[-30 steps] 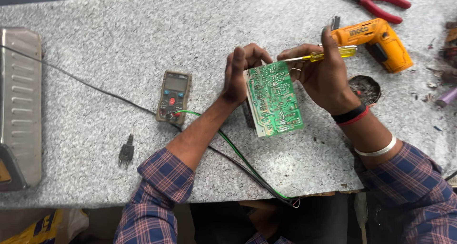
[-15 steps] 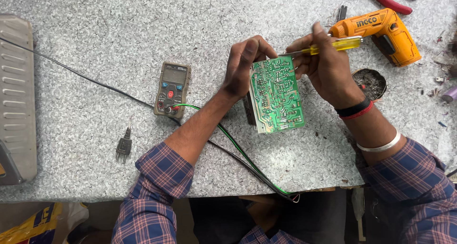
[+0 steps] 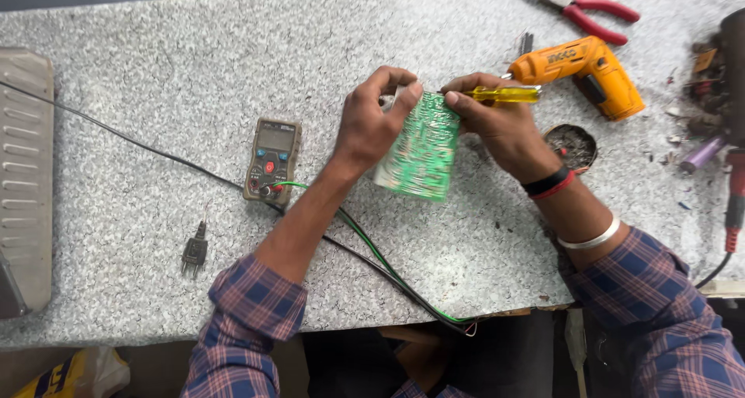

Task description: The person holds a green circuit board on a workbench and uses a yellow-handled screwdriver to work on its components while a multimeter with test leads stays connected nearby. They reposition and turn the board several times to reach different areas and continue working on it by hand.

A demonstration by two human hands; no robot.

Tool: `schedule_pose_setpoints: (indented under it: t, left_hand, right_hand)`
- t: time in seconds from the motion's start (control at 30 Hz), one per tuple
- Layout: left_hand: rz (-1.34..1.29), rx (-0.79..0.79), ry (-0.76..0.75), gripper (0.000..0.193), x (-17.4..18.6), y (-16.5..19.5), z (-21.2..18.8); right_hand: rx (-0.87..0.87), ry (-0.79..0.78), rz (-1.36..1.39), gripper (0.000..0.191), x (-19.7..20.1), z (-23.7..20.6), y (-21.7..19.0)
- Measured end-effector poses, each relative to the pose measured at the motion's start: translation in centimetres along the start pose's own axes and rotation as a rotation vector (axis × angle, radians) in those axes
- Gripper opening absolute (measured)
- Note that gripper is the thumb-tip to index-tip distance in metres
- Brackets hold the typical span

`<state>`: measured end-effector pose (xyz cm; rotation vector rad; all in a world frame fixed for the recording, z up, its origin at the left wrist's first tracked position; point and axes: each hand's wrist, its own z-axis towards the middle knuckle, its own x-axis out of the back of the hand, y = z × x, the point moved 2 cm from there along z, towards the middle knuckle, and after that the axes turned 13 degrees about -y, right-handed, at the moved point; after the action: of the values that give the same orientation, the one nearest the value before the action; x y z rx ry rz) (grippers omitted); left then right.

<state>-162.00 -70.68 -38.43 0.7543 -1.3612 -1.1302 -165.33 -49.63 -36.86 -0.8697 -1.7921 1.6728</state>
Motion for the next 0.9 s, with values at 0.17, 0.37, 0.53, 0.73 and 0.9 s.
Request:
schedule_pose_setpoints:
  t: [0.17, 0.37, 0.53, 0.73, 0.9]
  left_hand:
    - [0.628, 0.146, -0.184, 0.097, -1.0, 5.5, -4.6]
    - [1.0, 0.354, -0.419, 0.138, -4.2, 8.8, -7.8]
    - [1.211, 0.26, -0.486, 0.137, -3.6, 9.0, -7.6]
    - [1.211, 0.059, -0.525, 0.135, -2.9, 7.5, -7.3]
    - [1.232, -0.095, -0.318, 0.137, -3.7, 6.6, -7.4]
  right_hand:
    - [-0.015, -0.096, -0.015, 0.024, -1.1, -3.3, 0.4]
    - [-0.226, -0.14, -0.299, 0.026, -3.0, -5.9, 0.4]
    - [0.032, -0.358, -0.333, 0.033, -2.7, -6.1, -0.7]
    - [0.054, -0.143, -0.259, 0.055, -1.5, -4.9, -0.3]
    - [0.159, 0.0, -0.111, 0.052, -0.2, -5.0, -0.3]
